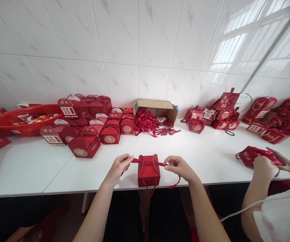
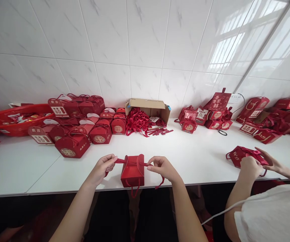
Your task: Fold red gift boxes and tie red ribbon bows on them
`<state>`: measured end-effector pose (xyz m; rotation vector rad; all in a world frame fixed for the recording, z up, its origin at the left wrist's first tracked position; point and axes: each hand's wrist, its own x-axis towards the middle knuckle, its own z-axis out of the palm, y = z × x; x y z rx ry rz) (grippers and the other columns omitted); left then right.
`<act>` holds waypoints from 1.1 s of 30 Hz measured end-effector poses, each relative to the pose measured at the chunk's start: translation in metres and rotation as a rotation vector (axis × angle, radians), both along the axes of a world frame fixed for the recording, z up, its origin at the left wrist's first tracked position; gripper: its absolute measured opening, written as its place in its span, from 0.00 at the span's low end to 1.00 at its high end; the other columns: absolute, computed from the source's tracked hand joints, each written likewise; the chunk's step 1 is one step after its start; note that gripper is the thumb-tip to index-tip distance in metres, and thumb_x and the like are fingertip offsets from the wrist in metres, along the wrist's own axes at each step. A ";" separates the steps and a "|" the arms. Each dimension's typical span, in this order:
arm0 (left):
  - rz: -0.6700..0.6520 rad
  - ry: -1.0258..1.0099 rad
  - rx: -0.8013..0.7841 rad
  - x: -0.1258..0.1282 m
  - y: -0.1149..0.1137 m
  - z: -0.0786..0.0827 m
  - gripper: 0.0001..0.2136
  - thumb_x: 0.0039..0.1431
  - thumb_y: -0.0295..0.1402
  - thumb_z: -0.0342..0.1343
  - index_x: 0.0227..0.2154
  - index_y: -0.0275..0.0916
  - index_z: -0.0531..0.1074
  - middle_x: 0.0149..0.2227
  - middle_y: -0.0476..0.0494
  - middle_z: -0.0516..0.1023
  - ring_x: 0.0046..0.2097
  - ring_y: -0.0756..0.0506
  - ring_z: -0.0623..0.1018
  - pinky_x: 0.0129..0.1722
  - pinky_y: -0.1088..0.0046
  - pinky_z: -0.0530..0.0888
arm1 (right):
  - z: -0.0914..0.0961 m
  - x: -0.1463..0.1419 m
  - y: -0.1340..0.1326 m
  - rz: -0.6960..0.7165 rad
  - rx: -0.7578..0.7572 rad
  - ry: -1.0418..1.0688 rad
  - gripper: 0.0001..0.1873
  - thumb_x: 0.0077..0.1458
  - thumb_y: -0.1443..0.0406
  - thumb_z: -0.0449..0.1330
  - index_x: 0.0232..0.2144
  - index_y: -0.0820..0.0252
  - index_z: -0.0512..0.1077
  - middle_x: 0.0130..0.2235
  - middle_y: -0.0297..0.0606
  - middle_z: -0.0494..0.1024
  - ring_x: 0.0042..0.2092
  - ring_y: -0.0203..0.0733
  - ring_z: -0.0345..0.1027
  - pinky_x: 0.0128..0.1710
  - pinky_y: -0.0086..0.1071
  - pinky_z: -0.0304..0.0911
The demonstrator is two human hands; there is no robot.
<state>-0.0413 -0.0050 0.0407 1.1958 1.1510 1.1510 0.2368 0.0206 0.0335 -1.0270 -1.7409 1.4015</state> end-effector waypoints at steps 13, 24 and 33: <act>-0.021 0.072 0.016 0.002 -0.001 0.008 0.19 0.52 0.45 0.56 0.19 0.39 0.56 0.17 0.57 0.48 0.20 0.55 0.49 0.20 0.76 0.47 | 0.008 -0.006 0.003 -0.146 0.259 -0.095 0.21 0.57 0.51 0.53 0.22 0.59 0.68 0.30 0.35 0.68 0.31 0.36 0.61 0.33 0.31 0.59; 0.048 0.172 -0.033 0.006 -0.003 -0.015 0.19 0.51 0.44 0.57 0.16 0.39 0.56 0.17 0.55 0.51 0.21 0.54 0.51 0.21 0.74 0.49 | -0.033 -0.012 0.017 -0.261 -0.081 0.070 0.30 0.46 0.45 0.61 0.14 0.57 0.50 0.16 0.24 0.47 0.20 0.29 0.38 0.20 0.28 0.38; 0.014 0.229 0.011 0.010 -0.001 -0.035 0.19 0.50 0.48 0.56 0.17 0.38 0.62 0.18 0.55 0.57 0.22 0.53 0.58 0.24 0.76 0.58 | -0.056 -0.007 0.013 -0.296 0.041 -0.070 0.28 0.48 0.45 0.59 0.15 0.57 0.54 0.17 0.26 0.51 0.21 0.31 0.45 0.21 0.28 0.46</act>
